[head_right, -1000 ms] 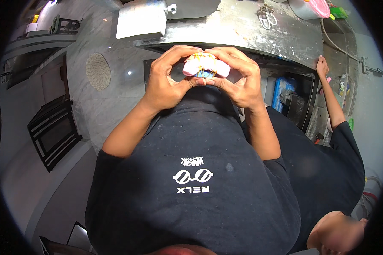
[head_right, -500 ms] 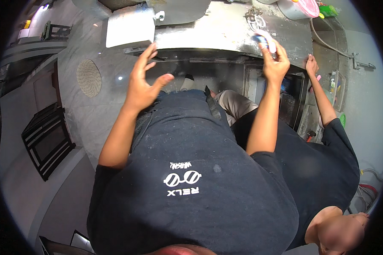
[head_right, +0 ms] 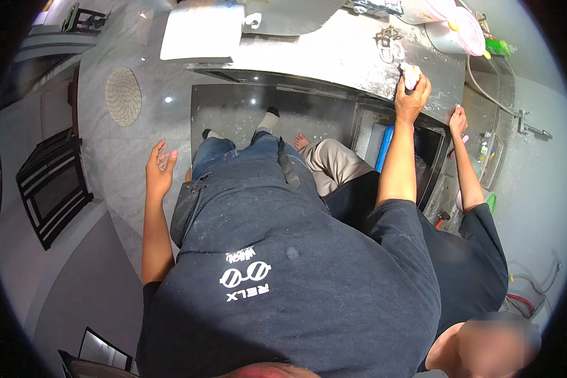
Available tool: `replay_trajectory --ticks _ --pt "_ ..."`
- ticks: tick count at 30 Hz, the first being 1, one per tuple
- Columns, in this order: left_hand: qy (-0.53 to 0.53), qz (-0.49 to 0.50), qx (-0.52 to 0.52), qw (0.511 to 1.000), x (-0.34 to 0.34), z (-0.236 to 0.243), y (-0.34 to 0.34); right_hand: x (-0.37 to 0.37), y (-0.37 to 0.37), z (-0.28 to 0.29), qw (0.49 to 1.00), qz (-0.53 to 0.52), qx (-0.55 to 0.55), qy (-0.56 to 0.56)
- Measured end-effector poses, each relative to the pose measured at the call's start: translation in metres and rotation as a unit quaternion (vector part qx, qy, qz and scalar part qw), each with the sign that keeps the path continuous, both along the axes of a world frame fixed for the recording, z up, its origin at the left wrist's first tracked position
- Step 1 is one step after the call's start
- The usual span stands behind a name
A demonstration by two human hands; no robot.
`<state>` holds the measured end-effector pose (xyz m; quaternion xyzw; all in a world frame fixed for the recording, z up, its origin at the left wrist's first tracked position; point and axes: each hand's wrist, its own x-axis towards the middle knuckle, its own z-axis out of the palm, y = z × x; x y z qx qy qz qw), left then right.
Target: The person aligns a pink dental cast onto a blue base and wraps several yellow rubber bands around the assembly by hand to hold the pieces together.
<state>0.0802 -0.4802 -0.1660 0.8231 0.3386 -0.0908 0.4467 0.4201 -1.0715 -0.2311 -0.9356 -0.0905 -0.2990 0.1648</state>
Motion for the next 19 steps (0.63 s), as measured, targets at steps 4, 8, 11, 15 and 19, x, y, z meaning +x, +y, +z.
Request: replay_trajectory --ticks 4,8,11,15,19 --pt "-0.001 0.009 -0.015 1.000 -0.019 -0.004 0.004 -0.012 -0.011 -0.005 1.000 -0.005 0.002 -0.009" --pt "-0.023 0.027 -0.044 0.998 -0.057 -0.019 0.022 -0.024 0.009 0.009 0.999 0.011 -0.014 0.037" --pt "-0.028 0.017 -0.048 0.998 -0.091 -0.030 0.044 -0.049 0.026 0.005 0.998 -0.040 -0.057 0.011" --pt "-0.057 0.043 -0.059 0.996 -0.166 -0.043 0.079 -0.111 0.091 -0.003 0.996 -0.067 -0.040 -0.049" --pt "-0.052 0.062 -0.073 0.994 -0.258 -0.036 0.119 -0.215 0.150 -0.057 1.000 -0.008 -0.020 -0.002"
